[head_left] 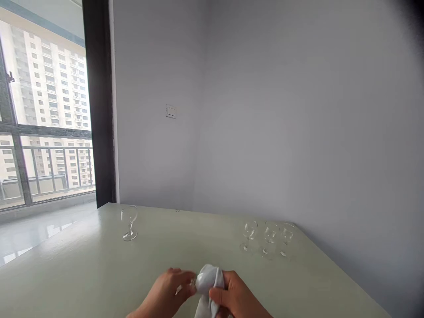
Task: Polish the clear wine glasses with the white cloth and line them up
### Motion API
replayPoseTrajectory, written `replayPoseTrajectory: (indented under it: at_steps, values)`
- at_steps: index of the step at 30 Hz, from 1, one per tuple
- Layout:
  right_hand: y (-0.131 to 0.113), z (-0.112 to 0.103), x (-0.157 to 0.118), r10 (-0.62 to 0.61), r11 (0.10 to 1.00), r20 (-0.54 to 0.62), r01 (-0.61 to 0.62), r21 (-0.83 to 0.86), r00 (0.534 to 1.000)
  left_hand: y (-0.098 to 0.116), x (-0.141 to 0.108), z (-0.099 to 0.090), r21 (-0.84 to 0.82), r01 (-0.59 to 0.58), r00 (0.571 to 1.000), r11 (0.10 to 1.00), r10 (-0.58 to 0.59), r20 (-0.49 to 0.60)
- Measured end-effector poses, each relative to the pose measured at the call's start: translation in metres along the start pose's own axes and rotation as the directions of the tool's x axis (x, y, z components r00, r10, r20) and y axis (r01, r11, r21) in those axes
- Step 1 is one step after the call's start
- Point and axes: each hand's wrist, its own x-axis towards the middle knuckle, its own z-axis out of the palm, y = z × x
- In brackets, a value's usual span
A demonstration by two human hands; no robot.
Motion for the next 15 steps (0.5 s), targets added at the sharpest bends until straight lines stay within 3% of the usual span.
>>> replayPoseTrajectory:
  at_steps: [2, 4, 6, 9, 12, 15]
  values:
    - [0.017, 0.004, 0.017, 0.041, 0.973, -0.028, -0.034, 0.23, 0.999, 0.0, 0.003, 0.003, 0.382, -0.102, 0.941, 0.919, 0.214, -0.263]
    - [0.029, 0.008, 0.027, 0.035, 0.935, 0.012, -0.037, 0.352, 0.999, -0.002, 0.005, 0.005, 0.599, -0.18, 0.862, 0.78, 0.418, -0.285]
    - [0.029, 0.011, 0.025, -0.028, 0.946, 0.057, 0.008, 0.324, 0.998, -0.005, 0.006, 0.005, 0.632, -0.234, 0.836, 0.739, 0.485, -0.257]
    - [0.014, 0.011, 0.01, -0.165, 0.985, 0.168, 0.154, 0.079, 0.972, -0.005, 0.005, -0.001, 0.427, -0.267, 0.903, 0.864, 0.379, -0.201]
    - [0.0, 0.005, -0.003, -0.192, 0.924, 0.312, 0.279, -0.262, 0.93, 0.002, 0.001, -0.008, 0.006, -0.192, 0.979, 0.981, 0.192, -0.064]
    - [0.002, -0.005, -0.006, -0.209, 0.743, 0.333, 0.37, -0.557, 0.92, 0.01, -0.003, -0.013, -0.425, 0.02, 0.982, 0.905, 0.061, 0.177]
